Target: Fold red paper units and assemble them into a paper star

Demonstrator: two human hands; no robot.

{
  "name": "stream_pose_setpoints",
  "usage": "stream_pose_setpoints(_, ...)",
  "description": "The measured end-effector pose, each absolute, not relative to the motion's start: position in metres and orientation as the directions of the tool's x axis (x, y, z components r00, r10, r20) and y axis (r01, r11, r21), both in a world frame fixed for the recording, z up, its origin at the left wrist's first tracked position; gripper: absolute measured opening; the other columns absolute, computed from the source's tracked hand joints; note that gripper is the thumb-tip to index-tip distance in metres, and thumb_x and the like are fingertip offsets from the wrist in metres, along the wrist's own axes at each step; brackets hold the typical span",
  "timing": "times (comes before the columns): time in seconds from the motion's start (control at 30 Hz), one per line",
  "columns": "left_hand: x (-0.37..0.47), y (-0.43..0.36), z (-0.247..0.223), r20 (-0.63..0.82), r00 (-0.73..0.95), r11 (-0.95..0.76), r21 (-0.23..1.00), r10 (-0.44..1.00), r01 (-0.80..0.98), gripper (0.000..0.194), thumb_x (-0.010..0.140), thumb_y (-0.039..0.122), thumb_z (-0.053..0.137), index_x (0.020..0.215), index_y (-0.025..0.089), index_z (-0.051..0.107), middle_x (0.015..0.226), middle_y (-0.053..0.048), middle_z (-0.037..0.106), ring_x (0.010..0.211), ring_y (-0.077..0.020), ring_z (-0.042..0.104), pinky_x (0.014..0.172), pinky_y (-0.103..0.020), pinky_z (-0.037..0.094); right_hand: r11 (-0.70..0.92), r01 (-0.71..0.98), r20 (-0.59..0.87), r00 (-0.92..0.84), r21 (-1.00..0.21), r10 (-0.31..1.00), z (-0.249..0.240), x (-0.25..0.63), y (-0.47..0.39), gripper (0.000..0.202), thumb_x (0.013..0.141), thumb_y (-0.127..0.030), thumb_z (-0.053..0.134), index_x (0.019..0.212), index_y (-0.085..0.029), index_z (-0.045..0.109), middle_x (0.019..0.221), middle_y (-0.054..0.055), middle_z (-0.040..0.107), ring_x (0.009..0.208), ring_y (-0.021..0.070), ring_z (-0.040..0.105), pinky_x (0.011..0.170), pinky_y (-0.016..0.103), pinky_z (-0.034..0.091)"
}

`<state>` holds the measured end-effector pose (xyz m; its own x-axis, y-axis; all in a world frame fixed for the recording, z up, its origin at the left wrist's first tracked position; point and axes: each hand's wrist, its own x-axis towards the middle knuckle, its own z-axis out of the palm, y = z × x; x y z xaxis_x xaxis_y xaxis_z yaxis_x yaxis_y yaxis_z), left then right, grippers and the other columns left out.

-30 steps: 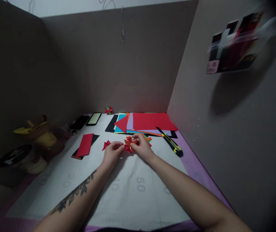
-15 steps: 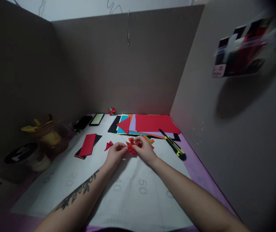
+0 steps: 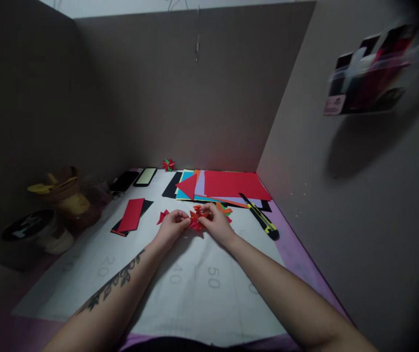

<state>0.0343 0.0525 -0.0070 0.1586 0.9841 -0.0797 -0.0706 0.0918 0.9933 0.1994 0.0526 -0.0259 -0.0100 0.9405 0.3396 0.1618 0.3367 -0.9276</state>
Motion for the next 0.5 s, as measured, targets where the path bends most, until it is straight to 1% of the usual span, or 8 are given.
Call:
stream_pose_setpoints(0.1,0.0342,0.0521,-0.0067,-0.133,0.191,0.159,0.979,0.973,-0.128,0.029,0.056,0.029,0.075,0.071,0.016,0.054,0.052,0.004,0.055,0.045,-0.0076,0.047,0.046,-0.019,0.032,0.328,0.155,0.333,0.005,-0.932,0.943,-0.0262,0.1981,0.0516,0.024,0.066,-0.019,0.058,0.089,-0.021,0.056,0.086,0.001,0.062,0.078,0.0159,0.060,0.073,0.030,0.048)
stream_pose_setpoints(0.17,0.0347,0.0515,-0.0077,-0.131,0.164,0.150,0.983,0.978,-0.106,0.029,0.056,0.030,0.075,0.070,0.016,0.054,0.050,0.005,0.054,0.044,-0.0074,0.046,0.046,-0.019,0.031,0.315,0.124,0.318,0.007,-0.941,0.948,-0.0266,0.1968,0.0517,0.024,0.065,-0.019,0.059,0.089,-0.020,0.056,0.084,0.001,0.062,0.075,0.0157,0.060,0.071,0.030,0.048)
stream_pose_setpoints(0.3,0.0364,0.0509,-0.0112,-0.039,0.080,0.039,0.999,0.996,-0.006,0.028,0.058,0.033,0.075,0.070,0.015,0.056,0.053,0.004,0.055,0.046,-0.0075,0.046,0.046,-0.018,0.031,0.291,0.056,0.292,0.009,-0.955,0.956,-0.0275,0.1947,0.0528,0.024,0.065,-0.019,0.059,0.088,-0.020,0.054,0.075,-0.001,0.060,0.067,0.0145,0.059,0.064,0.028,0.049)
stream_pose_setpoints(0.4,0.0373,0.0508,-0.0130,0.021,0.029,-0.021,1.000,0.999,0.010,0.029,0.059,0.034,0.074,0.072,0.015,0.057,0.056,0.003,0.056,0.048,-0.0079,0.049,0.047,-0.018,0.033,0.287,0.045,0.288,0.019,-0.957,0.958,-0.0285,0.1945,0.0533,0.025,0.064,-0.019,0.061,0.087,-0.020,0.055,0.072,-0.002,0.059,0.064,0.0134,0.057,0.061,0.026,0.048)
stream_pose_setpoints(0.5,0.0373,0.0507,-0.0129,0.034,0.012,-0.034,0.999,0.999,0.002,0.028,0.059,0.034,0.074,0.072,0.015,0.057,0.057,0.003,0.057,0.049,-0.0084,0.050,0.047,-0.018,0.035,0.281,0.052,0.282,0.021,-0.958,0.959,-0.0296,0.1946,0.0532,0.025,0.063,-0.020,0.061,0.088,-0.020,0.055,0.073,-0.002,0.058,0.064,0.0128,0.057,0.060,0.025,0.048)
